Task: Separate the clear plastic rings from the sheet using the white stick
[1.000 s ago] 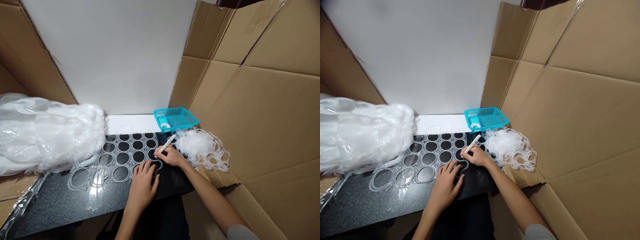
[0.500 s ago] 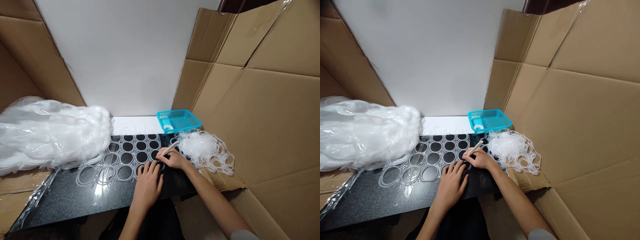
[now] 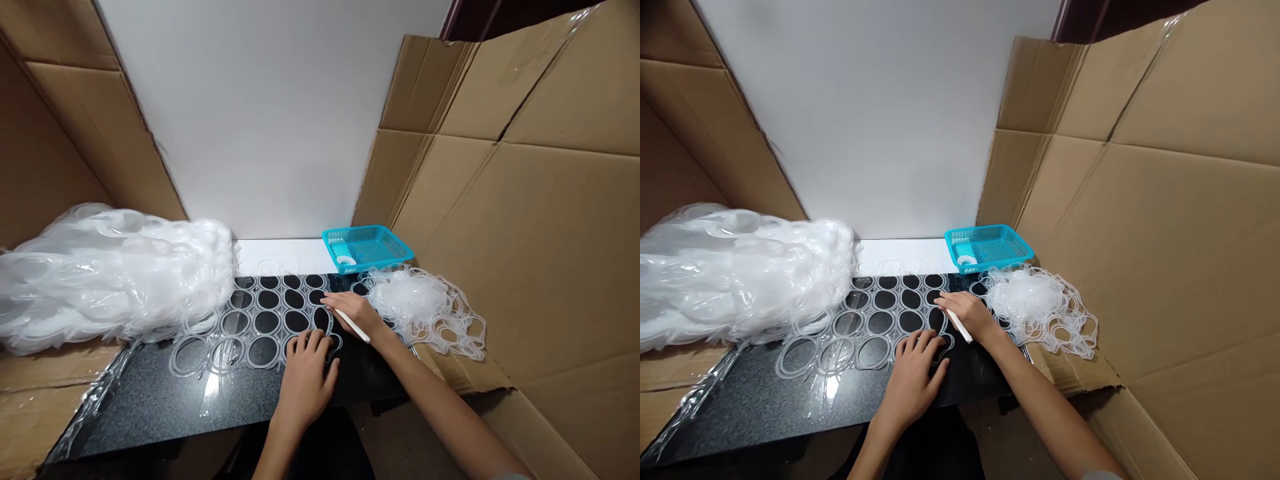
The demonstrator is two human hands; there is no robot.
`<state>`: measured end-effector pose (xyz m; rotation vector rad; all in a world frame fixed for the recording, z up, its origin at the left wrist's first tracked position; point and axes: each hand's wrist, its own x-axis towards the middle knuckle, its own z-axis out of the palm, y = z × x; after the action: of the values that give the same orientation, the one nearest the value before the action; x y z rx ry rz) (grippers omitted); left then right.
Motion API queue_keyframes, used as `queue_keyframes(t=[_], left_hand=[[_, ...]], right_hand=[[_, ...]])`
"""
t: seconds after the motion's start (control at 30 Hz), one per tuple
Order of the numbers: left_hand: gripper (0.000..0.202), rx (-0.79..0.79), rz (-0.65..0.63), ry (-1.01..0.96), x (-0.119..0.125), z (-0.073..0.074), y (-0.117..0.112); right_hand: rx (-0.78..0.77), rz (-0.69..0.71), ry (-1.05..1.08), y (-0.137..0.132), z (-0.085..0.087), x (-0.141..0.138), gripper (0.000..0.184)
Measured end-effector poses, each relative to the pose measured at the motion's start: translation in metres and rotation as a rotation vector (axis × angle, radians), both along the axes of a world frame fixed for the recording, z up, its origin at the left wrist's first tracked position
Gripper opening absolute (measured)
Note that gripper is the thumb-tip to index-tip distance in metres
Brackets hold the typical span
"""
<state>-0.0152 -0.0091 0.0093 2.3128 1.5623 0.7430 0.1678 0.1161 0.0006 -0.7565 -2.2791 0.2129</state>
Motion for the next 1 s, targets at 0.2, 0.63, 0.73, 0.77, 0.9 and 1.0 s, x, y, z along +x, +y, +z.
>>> queue_keyframes(t=[0.2, 0.63, 0.73, 0.77, 0.9, 1.0], left_hand=[[0.019, 0.015, 0.016, -0.096, -0.003, -0.001, -0.002], [0.019, 0.018, 0.025, -0.149, -0.003, -0.006, -0.002], [0.02, 0.017, 0.024, -0.141, -0.003, -0.005, -0.003], [0.021, 0.016, 0.023, -0.14, -0.003, -0.004, -0.003], [0.019, 0.001, 0.024, -0.133, -0.003, -0.003, -0.004], [0.016, -0.019, 0.022, -0.127, -0.002, 0.0, -0.004]], right_hand=[[-0.557, -0.015, 0.178, -0.016, 0.016, 0.002, 0.025], [-0.386, 0.026, 0.087, -0.035, -0.009, 0.012, 0.021], [-0.125, 0.097, -0.082, -0.035, -0.009, 0.011, 0.024], [-0.035, 0.104, -0.144, -0.035, -0.009, 0.01, 0.025], [0.144, 0.067, -0.229, -0.03, -0.003, 0.002, 0.027], [0.106, 0.012, -0.161, -0.021, 0.008, -0.007, 0.024]])
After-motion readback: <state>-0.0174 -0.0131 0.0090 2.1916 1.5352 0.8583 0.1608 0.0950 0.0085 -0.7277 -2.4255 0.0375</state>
